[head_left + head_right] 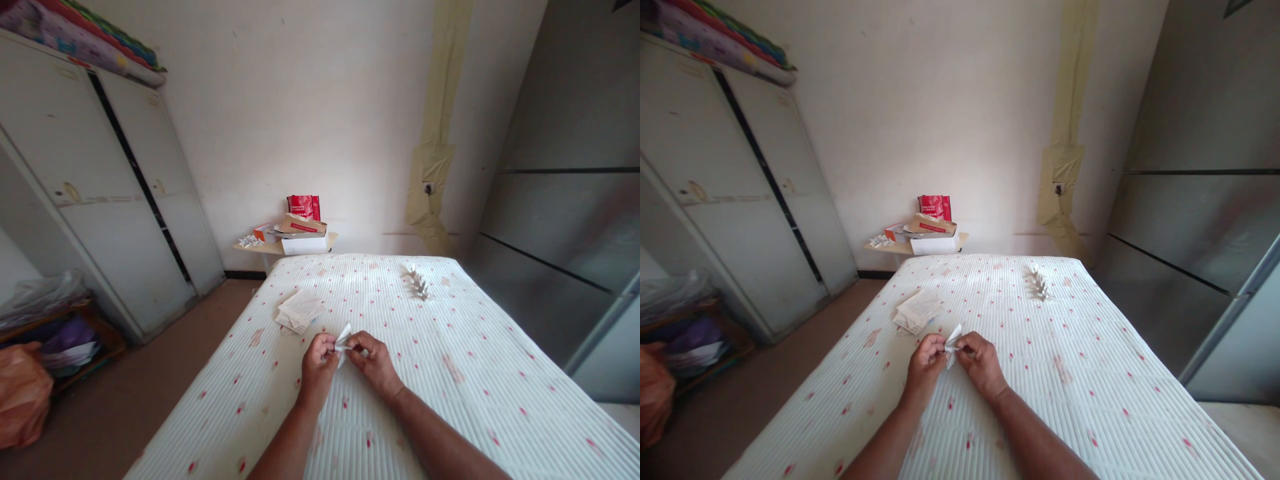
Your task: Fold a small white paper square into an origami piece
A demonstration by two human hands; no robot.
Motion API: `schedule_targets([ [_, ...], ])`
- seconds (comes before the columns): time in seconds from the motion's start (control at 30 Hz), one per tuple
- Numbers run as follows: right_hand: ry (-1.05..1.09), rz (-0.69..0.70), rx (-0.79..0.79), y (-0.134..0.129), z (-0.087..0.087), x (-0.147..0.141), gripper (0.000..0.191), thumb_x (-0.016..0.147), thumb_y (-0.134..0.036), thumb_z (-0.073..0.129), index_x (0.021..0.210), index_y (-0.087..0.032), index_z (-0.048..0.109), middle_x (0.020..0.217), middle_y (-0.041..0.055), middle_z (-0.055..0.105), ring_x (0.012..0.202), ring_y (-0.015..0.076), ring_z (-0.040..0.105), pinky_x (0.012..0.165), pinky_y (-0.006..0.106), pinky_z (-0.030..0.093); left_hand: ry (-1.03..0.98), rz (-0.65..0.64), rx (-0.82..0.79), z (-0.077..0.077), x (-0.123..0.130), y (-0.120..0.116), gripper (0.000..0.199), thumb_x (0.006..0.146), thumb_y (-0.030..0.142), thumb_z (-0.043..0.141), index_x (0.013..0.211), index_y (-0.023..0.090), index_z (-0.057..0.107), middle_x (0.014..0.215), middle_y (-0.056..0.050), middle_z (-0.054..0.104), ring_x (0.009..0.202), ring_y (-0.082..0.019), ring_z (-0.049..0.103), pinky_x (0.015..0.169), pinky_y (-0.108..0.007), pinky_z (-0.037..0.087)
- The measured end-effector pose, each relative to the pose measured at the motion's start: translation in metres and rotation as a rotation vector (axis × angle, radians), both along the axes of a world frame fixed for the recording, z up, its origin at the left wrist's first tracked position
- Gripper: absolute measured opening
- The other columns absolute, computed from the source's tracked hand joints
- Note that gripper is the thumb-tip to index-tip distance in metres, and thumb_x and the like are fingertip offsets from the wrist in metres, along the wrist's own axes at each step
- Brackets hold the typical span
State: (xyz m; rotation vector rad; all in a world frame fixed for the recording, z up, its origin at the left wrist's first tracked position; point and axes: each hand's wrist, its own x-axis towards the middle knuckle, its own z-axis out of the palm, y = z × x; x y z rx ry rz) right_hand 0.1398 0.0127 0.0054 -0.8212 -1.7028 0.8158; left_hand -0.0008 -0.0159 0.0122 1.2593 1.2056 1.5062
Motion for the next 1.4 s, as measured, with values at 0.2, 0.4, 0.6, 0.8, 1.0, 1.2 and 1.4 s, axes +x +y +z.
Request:
schedule_targets([
  [0.2,0.151,0.012,-0.191,0.002,0.000,-0.001,0.006,0.071,-0.022,0.060,0.069,-0.017,0.057,0.065,-0.0014,0.054,0.060,0.0112,0.048,0.059,0.023,0.038,0.072,-0.138,0.018,-0.009,0.000,0.001,0.040,0.069,0.022,0.059,0.107,0.018,0.047,0.075,0.000,0.062,0.069,-0.014,0.056,0.065,-0.023,0.039],
  [0.4,0.382,0.097,-0.382,0.003,0.000,-0.006,0.035,0.063,-0.026,0.068,0.094,-0.021,0.053,0.059,-0.0064,0.050,0.052,0.0094,0.045,0.050,0.021,0.035,0.066,-0.130,-0.005,-0.014,0.001,0.002,0.040,0.068,0.020,0.057,0.106,0.017,0.046,0.057,0.006,0.053,0.054,-0.010,0.048,0.054,-0.020,0.033],
  [0.6,0.397,0.140,-0.476,0.001,0.010,-0.001,0.030,0.058,-0.033,0.073,0.078,-0.017,0.058,0.063,-0.0023,0.057,0.056,0.0113,0.050,0.055,0.023,0.040,0.083,-0.154,-0.039,-0.016,0.000,0.003,0.038,0.063,0.019,0.058,0.100,0.016,0.049,0.054,0.006,0.052,0.051,-0.009,0.045,0.051,-0.019,0.030],
  [0.8,0.271,0.187,-0.507,-0.003,0.015,0.002,0.020,0.060,-0.032,0.070,0.062,-0.014,0.060,0.059,-0.0017,0.058,0.055,0.0100,0.048,0.056,0.023,0.037,0.128,-0.229,-0.036,-0.010,0.000,0.002,0.019,0.063,0.018,0.056,0.081,0.014,0.057,0.060,0.003,0.056,0.055,-0.010,0.047,0.052,-0.019,0.031],
  [1.0,0.306,0.197,-0.523,-0.004,0.014,0.001,0.020,0.060,-0.033,0.069,0.064,-0.014,0.062,0.058,-0.0017,0.059,0.052,0.0099,0.047,0.054,0.023,0.036,0.142,-0.178,-0.065,-0.011,-0.001,0.004,0.006,0.060,0.019,0.057,0.061,0.015,0.053,0.050,0.005,0.047,0.048,-0.008,0.039,0.047,-0.019,0.026],
  [1.2,0.266,0.143,-0.483,-0.002,0.012,0.000,0.025,0.063,-0.038,0.068,0.064,-0.014,0.060,0.056,-0.0024,0.056,0.052,0.0096,0.046,0.054,0.023,0.036,0.121,-0.185,-0.098,-0.013,-0.003,0.006,0.007,0.058,0.018,0.056,0.057,0.015,0.051,0.047,0.005,0.046,0.046,-0.007,0.038,0.047,-0.019,0.025],
  [1.4,0.273,0.097,-0.489,0.001,0.007,0.000,0.028,0.062,-0.039,0.070,0.060,-0.014,0.058,0.048,-0.0050,0.049,0.045,0.0067,0.038,0.045,0.020,0.028,0.099,-0.209,-0.139,-0.011,-0.003,0.007,0.008,0.053,0.019,0.058,0.053,0.015,0.051,0.045,0.004,0.051,0.044,-0.009,0.043,0.046,-0.020,0.028],
])
